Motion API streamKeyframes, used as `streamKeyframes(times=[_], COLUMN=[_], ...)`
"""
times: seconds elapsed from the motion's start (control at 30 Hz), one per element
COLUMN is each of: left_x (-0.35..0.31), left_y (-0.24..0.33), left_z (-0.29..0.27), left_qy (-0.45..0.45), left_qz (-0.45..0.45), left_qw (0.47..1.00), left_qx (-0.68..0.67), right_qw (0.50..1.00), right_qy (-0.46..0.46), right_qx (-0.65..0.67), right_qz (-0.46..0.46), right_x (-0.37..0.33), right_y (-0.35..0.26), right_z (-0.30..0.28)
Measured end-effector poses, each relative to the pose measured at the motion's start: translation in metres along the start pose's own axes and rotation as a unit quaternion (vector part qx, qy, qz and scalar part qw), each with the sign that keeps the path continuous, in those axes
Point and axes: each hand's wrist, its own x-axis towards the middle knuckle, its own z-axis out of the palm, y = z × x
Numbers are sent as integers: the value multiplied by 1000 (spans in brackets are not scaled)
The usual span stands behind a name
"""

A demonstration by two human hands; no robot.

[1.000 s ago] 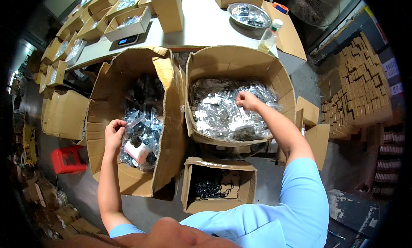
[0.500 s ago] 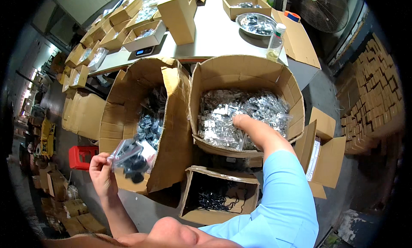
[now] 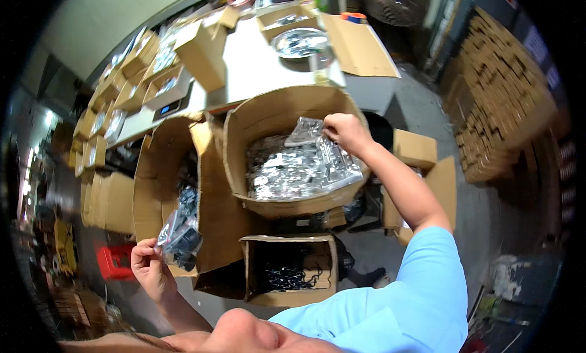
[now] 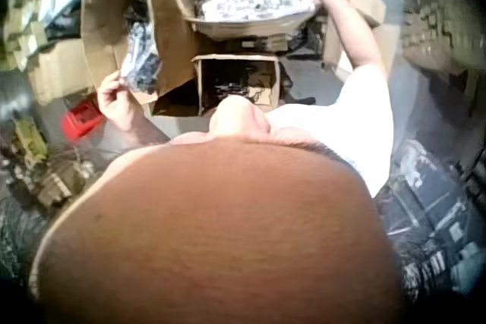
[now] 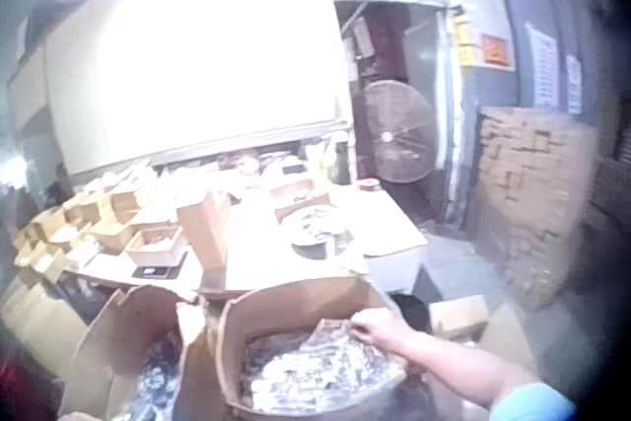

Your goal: The person places metal brackets and hardware into a cardboard box and uses a tape dispenser to seal the box.

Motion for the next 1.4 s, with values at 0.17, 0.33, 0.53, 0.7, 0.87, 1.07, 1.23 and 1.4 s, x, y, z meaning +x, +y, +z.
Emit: streamKeyframes(times=[0.17, 0.33, 0.53, 0.7, 0.87, 1.07, 1.23, 1.4], left_x=[-71, -165, -262, -284, -277, -247, -220, -187], left_y=[25, 22, -4, -15, -43, -118, -158, -162], left_z=[111, 265, 456, 570, 645, 687, 735, 802], left_qy=[-103, -212, -360, -388, -348, -202, -89, -34], left_qz=[-9, -144, -293, -275, -217, -193, -207, -186], left_qw=[994, 959, 874, 862, 903, 950, 964, 975], left_qx=[-36, -123, -146, -175, -130, -139, -139, -121], right_qw=[953, 883, 768, 695, 741, 826, 891, 896], right_qy=[111, 158, 294, 405, 408, 268, 170, 173], right_qx=[180, 222, 91, 89, 109, 191, 107, 189], right_qz=[215, 383, 562, 588, 523, 457, 408, 363], right_x=[-179, -452, -774, -819, -743, -619, -512, -453], right_y=[28, 81, 53, 69, 164, 313, 417, 524], right_z=[-164, -250, -293, -328, -371, -437, -481, -513])
